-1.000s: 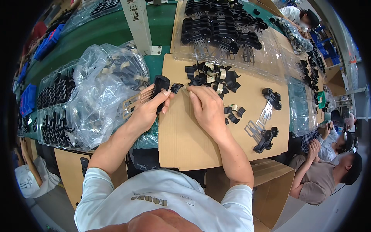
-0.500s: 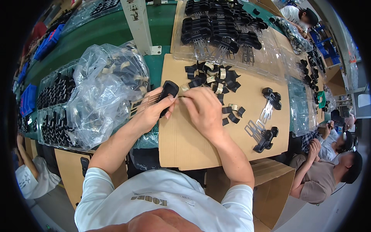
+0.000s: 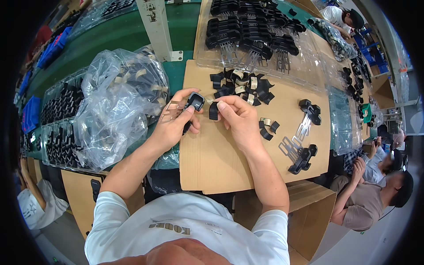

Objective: The person assembles brackets by peeling the adhesive backing from pads and attaching the pads onto plastic and metal clips by hand, placing the assembled components onto the cardboard surface.

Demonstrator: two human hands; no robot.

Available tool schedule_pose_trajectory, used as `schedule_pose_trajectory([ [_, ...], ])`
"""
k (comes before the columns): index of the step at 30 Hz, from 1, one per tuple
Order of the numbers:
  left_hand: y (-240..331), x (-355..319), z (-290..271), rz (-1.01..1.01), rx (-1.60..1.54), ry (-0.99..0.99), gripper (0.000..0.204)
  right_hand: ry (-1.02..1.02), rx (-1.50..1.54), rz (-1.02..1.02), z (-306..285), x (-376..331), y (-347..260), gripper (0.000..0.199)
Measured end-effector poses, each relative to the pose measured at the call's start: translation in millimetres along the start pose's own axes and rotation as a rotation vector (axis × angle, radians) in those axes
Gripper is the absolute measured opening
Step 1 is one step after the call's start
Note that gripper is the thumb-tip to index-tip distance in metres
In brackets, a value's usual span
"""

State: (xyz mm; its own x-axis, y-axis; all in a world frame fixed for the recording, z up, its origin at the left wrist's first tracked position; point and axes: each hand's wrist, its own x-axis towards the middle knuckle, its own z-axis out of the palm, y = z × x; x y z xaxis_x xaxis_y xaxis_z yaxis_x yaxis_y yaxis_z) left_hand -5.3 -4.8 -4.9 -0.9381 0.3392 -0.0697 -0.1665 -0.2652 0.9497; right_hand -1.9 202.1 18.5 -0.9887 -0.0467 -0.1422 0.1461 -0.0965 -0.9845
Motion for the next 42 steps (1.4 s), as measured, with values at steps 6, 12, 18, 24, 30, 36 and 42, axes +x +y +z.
schedule_pose_trajectory([
  [6,-4.4,-0.7,-2.2,0.02,0.06,-0.011,0.046,0.044,-0.103,-0.066,7.0,-2.4,-3.4,0.014],
  [12,-4.6,-1.5,-0.9,0.116,0.111,-0.043,0.048,0.06,-0.225,-0.282,0.3,-0.4,6.3,0.014],
  [18,-3.7,-2.4,-1.1,0.115,0.174,-0.063,0.05,0.084,-0.127,-0.166,12.4,-8.5,-6.7,0.013],
  [24,-1.8,-4.1,0.0,0.119,0.246,-0.062,0.051,0.094,-0.258,-0.224,17.3,-11.6,-7.7,0.01],
  [30,-0.9,-6.3,3.5,0.132,0.27,-0.072,0.053,0.116,-0.541,-0.424,23.0,-8.8,-4.0,0.01],
  [36,-0.6,-6.1,3.0,0.132,0.307,-0.118,0.053,0.137,-0.785,-0.751,24.4,0.5,9.1,0.016],
  [42,-1.8,-6.9,3.3,0.159,0.289,-0.117,0.053,0.144,-0.877,-0.92,26.4,4.4,12.3,0.019],
])
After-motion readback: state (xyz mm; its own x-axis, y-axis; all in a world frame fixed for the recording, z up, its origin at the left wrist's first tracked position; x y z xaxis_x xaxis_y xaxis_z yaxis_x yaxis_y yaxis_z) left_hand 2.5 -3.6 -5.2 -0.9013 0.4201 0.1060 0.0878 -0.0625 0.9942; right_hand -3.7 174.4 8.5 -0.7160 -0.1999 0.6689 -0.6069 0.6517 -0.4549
